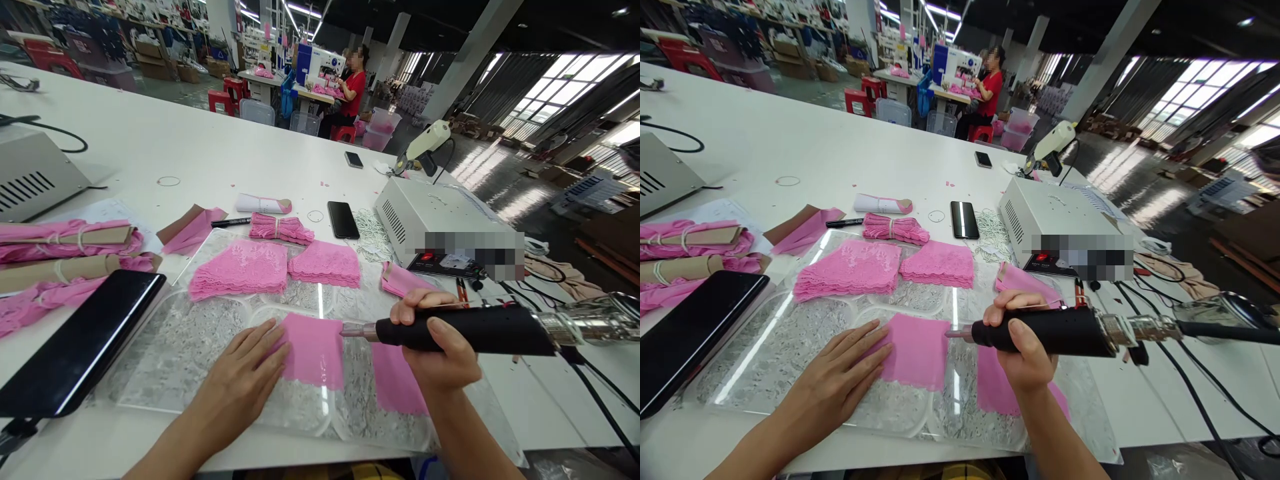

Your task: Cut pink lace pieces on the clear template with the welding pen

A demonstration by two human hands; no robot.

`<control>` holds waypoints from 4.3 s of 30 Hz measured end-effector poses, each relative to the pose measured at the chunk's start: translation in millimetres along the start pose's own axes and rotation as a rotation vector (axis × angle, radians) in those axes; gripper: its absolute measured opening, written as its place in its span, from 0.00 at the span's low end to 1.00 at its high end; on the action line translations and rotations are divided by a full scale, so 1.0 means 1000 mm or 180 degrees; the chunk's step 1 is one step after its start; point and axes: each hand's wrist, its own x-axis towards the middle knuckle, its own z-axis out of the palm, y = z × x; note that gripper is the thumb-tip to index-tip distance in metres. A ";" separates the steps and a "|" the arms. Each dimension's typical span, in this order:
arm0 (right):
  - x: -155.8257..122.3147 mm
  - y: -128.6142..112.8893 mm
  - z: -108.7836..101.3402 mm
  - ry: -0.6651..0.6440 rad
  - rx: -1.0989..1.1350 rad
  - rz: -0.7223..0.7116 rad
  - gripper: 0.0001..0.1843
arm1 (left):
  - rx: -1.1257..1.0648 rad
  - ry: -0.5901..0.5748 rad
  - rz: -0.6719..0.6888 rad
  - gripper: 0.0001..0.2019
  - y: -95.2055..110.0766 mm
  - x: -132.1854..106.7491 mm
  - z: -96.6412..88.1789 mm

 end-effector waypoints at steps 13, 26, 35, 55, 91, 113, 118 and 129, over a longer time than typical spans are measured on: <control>-0.021 -0.014 -0.017 -0.0197 -0.0031 0.0164 0.08 | -0.0016 -0.0097 0.0035 0.13 -0.001 0.003 -0.002; -0.026 -0.011 -0.018 -0.0341 0.0112 0.0248 0.07 | 0.0053 -0.0141 0.0044 0.13 -0.001 0.003 -0.002; -0.025 -0.012 -0.019 -0.0574 0.0220 0.0209 0.06 | -0.0015 -0.0113 0.0041 0.13 0.000 0.003 -0.002; -0.016 -0.001 -0.015 -0.0332 0.0185 -0.0020 0.06 | 0.0035 -0.0096 0.0066 0.13 0.000 0.002 -0.002; -0.002 0.020 0.021 -0.0208 -0.0007 -0.0101 0.02 | 0.0032 -0.0004 -0.0121 0.14 0.004 0.002 -0.002; -0.001 0.028 0.048 -0.0379 0.0073 0.0047 0.03 | -0.0065 -0.0015 -0.0366 0.16 0.002 -0.036 -0.029; -0.001 0.028 0.044 -0.0434 0.0081 0.0063 0.02 | -0.0085 -0.0056 -0.0364 0.16 0.003 -0.035 -0.030; -0.004 0.027 0.061 -0.0417 0.0254 0.0110 0.03 | -0.0033 -0.0060 -0.0312 0.17 0.004 -0.035 -0.028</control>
